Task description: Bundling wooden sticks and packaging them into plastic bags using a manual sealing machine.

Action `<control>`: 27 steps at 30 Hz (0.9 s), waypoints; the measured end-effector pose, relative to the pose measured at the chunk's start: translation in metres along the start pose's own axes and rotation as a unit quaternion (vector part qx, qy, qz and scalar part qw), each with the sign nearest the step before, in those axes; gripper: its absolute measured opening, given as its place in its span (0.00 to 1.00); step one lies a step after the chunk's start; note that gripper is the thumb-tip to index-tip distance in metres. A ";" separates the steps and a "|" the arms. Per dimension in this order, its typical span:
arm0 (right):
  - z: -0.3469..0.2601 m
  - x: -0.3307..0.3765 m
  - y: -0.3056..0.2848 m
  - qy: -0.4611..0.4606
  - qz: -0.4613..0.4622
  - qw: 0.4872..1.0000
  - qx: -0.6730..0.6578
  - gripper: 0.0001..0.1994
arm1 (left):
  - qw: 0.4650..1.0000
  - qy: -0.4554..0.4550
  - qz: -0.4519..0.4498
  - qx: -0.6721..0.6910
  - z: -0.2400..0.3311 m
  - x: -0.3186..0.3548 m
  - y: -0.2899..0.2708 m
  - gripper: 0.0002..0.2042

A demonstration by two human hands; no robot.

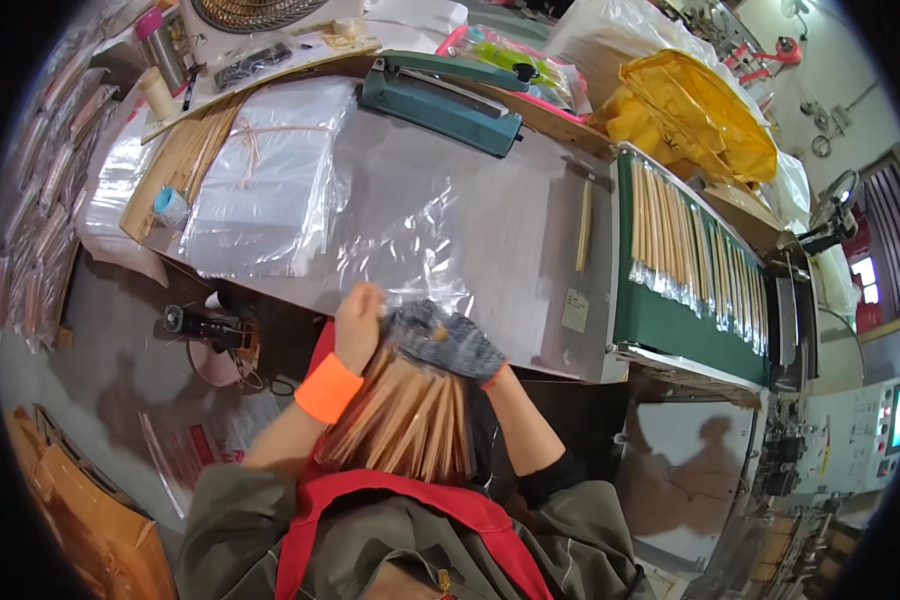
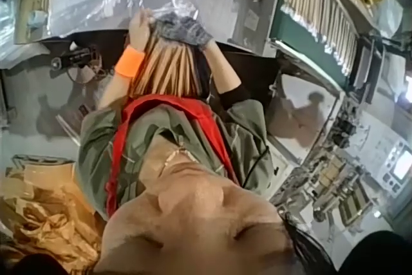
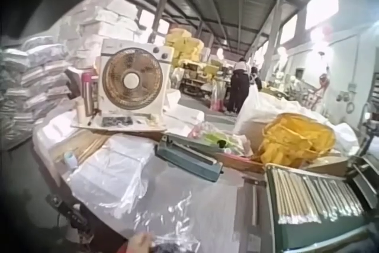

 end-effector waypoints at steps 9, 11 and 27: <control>0.032 0.036 0.052 -0.250 0.142 0.836 0.468 0.26 | 0.901 0.410 -0.096 -0.107 0.077 0.093 -0.050 0.05; 0.053 0.075 0.052 -0.063 0.206 0.976 0.013 0.40 | 0.920 0.353 -0.125 -0.116 0.048 0.117 -0.080 0.07; 0.118 0.108 0.036 -0.099 0.215 0.855 0.462 0.13 | 0.922 0.278 -0.163 -0.214 0.010 0.105 -0.065 0.04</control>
Point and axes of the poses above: each hand's wrist, its own x-axis away from the middle knuckle, its own y-axis out of the palm, z = x × y, the point moved 7 cm from there along -x, towards the middle knuckle, and after that the axes turned 11 degrees about -x, right-handed, at the moved point
